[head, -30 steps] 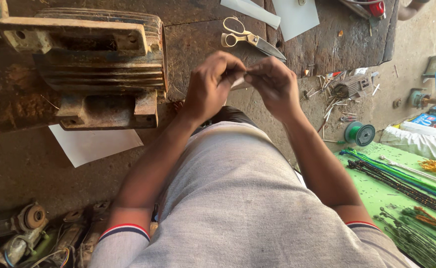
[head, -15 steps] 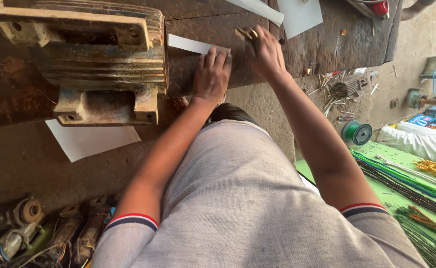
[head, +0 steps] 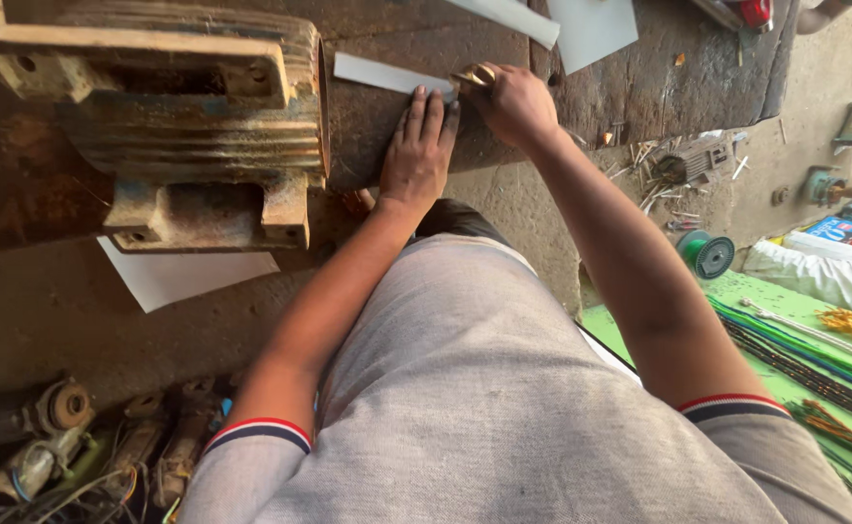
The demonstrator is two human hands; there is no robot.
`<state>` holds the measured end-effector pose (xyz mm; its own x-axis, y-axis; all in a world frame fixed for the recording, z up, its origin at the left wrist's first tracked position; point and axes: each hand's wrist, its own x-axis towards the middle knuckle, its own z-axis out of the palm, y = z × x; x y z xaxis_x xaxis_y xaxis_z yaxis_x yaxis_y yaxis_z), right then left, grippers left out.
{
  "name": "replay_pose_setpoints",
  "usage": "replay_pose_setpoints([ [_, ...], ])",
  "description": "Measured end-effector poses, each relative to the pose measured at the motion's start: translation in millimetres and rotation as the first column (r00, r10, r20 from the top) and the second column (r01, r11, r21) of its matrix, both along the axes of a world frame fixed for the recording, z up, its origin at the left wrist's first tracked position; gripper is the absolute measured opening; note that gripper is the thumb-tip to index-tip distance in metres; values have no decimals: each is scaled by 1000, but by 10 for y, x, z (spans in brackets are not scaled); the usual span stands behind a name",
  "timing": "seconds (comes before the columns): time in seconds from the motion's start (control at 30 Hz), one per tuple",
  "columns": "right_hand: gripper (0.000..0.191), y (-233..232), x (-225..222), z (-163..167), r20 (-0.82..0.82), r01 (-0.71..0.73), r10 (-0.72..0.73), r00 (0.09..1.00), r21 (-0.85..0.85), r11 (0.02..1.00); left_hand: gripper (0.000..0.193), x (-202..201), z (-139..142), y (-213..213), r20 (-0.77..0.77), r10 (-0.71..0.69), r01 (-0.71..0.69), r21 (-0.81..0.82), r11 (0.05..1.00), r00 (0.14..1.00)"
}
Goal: The person cuts a strip of white paper with scissors and inserts it into the slots of an electric motor stator on the workbench, pressing it into place. They then pick up bundles of copper winding wire, gather them, and arrange the wire on the bench.
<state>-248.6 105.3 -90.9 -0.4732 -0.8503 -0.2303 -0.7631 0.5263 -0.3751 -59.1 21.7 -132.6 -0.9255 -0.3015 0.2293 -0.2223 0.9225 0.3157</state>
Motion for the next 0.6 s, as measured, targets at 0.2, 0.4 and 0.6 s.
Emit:
replay_pose_setpoints([
  [0.2, 26, 154, 279, -95, -153, 6, -4, 988, 10, 1000, 39, 14, 108, -23, 53, 13, -16, 49, 999, 999],
  [0.4, 21, 7, 231, -69, -229, -20, 4, 973, -69, 997, 18, -155, 163, -84, 61, 44, -46, 37, 998, 997],
  [0.6, 30, -103, 17, -15, 174, 250, -240, 955, -38, 968, 25, -355, 195, -291, -29, -30, 30, -17, 999, 999],
])
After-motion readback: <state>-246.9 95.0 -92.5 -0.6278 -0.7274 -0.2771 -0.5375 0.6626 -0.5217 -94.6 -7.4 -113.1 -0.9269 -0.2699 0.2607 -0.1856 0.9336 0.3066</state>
